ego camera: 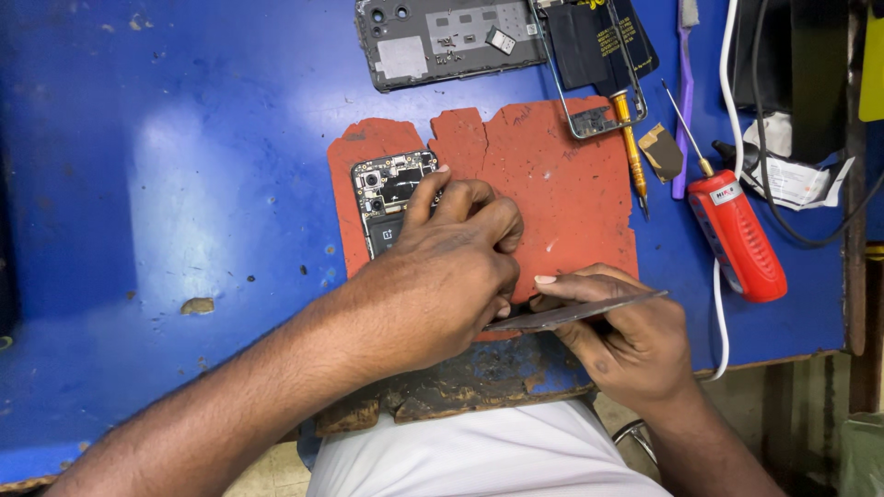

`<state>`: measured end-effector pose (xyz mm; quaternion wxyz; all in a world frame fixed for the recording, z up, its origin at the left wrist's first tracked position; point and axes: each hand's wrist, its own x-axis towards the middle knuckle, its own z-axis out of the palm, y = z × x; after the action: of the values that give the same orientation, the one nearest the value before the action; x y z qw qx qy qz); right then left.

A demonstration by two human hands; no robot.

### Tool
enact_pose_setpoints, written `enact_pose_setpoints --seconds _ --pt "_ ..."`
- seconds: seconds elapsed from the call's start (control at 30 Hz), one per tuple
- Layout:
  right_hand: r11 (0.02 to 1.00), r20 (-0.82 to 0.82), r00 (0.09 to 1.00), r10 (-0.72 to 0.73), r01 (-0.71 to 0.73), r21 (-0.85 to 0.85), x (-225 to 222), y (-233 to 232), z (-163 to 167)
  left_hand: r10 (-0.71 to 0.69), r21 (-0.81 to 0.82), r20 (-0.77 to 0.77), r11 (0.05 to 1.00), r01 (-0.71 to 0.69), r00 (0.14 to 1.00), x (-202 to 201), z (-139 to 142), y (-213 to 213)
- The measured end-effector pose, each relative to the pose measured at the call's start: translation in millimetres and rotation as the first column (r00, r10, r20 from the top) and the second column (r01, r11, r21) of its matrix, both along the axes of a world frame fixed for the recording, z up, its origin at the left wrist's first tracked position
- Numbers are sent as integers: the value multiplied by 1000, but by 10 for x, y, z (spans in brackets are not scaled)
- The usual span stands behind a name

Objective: The person works on a disassembled smartphone at a repair bench. They pry the old display assembly from the phone frame by hand, peel backing from a replacement display, connect its flex cable to the phone, and align and press the new display onto the frame.

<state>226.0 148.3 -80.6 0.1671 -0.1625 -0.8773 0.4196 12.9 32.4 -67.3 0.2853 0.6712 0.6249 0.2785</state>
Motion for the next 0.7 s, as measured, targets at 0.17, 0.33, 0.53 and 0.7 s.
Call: enact_pose_setpoints --seconds 0.17,0.33,0.53,0.7 --pt "1000 20 1000 -3 3 -8 -6 -14 18 5 -11 -6 1000 -5 1000 10 -12 3" --pt "1000 30 1000 -5 5 1 -16 -13 24 -5 -12 -15 1000 5 1000 5 1 6" --pt "1000 32 999 -13 14 -16 -24 -10 20 -15 -26 -11 1000 15 1000 -26 56 -18" --pt "997 -22 1000 -5 3 -78 -23 -14 13 -27 12 -42 1000 28 999 -57 103 -51"
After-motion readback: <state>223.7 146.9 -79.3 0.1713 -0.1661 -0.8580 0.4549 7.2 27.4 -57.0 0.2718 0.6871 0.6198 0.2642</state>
